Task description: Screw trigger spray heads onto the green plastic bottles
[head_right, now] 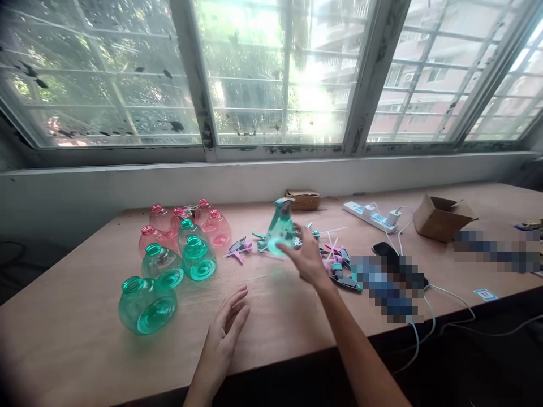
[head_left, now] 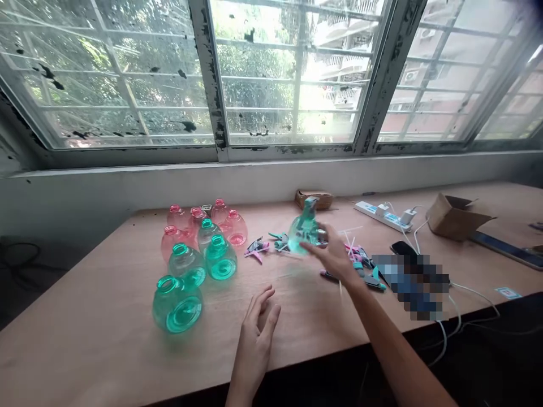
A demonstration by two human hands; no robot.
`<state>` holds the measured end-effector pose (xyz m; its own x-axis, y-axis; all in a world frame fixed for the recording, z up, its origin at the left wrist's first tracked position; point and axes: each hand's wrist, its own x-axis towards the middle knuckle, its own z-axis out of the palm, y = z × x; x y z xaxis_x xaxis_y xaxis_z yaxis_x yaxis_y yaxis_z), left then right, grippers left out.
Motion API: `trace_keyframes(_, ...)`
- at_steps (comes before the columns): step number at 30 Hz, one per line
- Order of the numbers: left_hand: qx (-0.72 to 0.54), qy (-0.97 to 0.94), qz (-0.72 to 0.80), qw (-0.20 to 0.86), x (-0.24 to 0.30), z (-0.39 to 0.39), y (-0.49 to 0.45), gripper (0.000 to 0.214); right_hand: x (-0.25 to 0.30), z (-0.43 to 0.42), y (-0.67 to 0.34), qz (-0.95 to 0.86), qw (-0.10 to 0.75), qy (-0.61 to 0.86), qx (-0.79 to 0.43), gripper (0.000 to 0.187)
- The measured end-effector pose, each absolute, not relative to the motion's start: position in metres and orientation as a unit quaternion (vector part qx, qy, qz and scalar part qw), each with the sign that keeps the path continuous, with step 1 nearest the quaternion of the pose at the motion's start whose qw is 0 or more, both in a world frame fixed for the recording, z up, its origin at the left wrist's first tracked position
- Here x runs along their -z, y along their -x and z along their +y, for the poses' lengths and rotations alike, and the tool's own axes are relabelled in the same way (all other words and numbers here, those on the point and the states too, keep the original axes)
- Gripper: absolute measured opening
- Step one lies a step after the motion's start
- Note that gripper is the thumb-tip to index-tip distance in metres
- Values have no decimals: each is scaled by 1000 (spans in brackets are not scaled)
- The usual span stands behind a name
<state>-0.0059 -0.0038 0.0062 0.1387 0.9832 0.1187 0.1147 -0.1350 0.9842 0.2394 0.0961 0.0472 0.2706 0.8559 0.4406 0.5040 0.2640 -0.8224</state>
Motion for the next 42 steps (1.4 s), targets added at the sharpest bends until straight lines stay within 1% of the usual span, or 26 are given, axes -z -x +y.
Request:
trace_keyframes(2, -467, -588, 459, 475, -6, -3, 6, 39, -60, 116, -268, -555, 551, 612, -117, 77)
trace_keyframes(4, -468, -585, 456, 480, -5, -3, 7, 40, -68, 140, -298, -523, 545, 652, -72, 76)
trace_keyframes(6, -471, -584, 452, 482, -5, -3, 7, 40, -69, 162, -325, -497, 519, 694, -48, 68)
trace_keyframes(9, -475, -578, 450, 488, -6, -4, 8, 40, -58, 187, -353, -474, 465, 747, -32, 44)
trace_keyframes(11, -474, -574, 450, 493, -6, -5, 8, 39, -47, 197, -364, -465, 431, 773, -24, 38)
trace_keyframes(13, -475, -573, 449, 495, -6, -6, 8, 38, -37, 205, -369, -460, 405, 790, -17, 36)
trace_keyframes(20, -472, -563, 457, 501, -5, -11, 7, 38, -12, 219, -368, -458, 359, 813, -13, 37)
trace_keyframes(25, -463, -559, 458, 513, -10, -12, 7, 39, -18, 218, -363, -464, 354, 812, -23, 38)
trace_keyframes(27, -457, -555, 461, 520, -10, -11, 8, 41, -26, 208, -357, -471, 360, 805, -20, 44)
trace_keyframes(30, -461, -558, 459, 515, -7, -10, 8, 40, -27, 171, -341, -494, 377, 784, -4, 64)
trace_keyframes(31, -473, -561, 454, 505, -5, -10, 7, 38, -23, 152, -332, -510, 380, 772, -4, 66)
trace_keyframes(34, -547, -558, 452, 430, -3, -13, 7, 31, 3, 87, -299, -570, 369, 734, -25, 59)
trace_keyframes(36, -618, -538, 478, 318, -8, -18, 10, 26, 23, 49, -273, -586, 363, 724, -25, 59)
trace_keyframes(37, -657, -515, 495, 241, -12, -21, 13, 27, 31, 33, -260, -589, 360, 723, -18, 59)
trace_keyframes(38, -695, -479, 513, 155, -17, -22, 19, 35, 37, 21, -249, -598, 340, 726, 3, 58)
trace_keyframes(40, -748, -380, 545, 1, -23, -23, 37, 71, 43, 7, -232, -610, 303, 732, 34, 53)
trace_keyframes(41, -741, -360, 565, -41, -24, -21, 48, 84, 43, 4, -227, -606, 287, 740, 46, 51)
trace_keyframes(42, -718, -351, 598, -59, -23, -18, 61, 92, 43, 3, -225, -595, 276, 752, 54, 50)
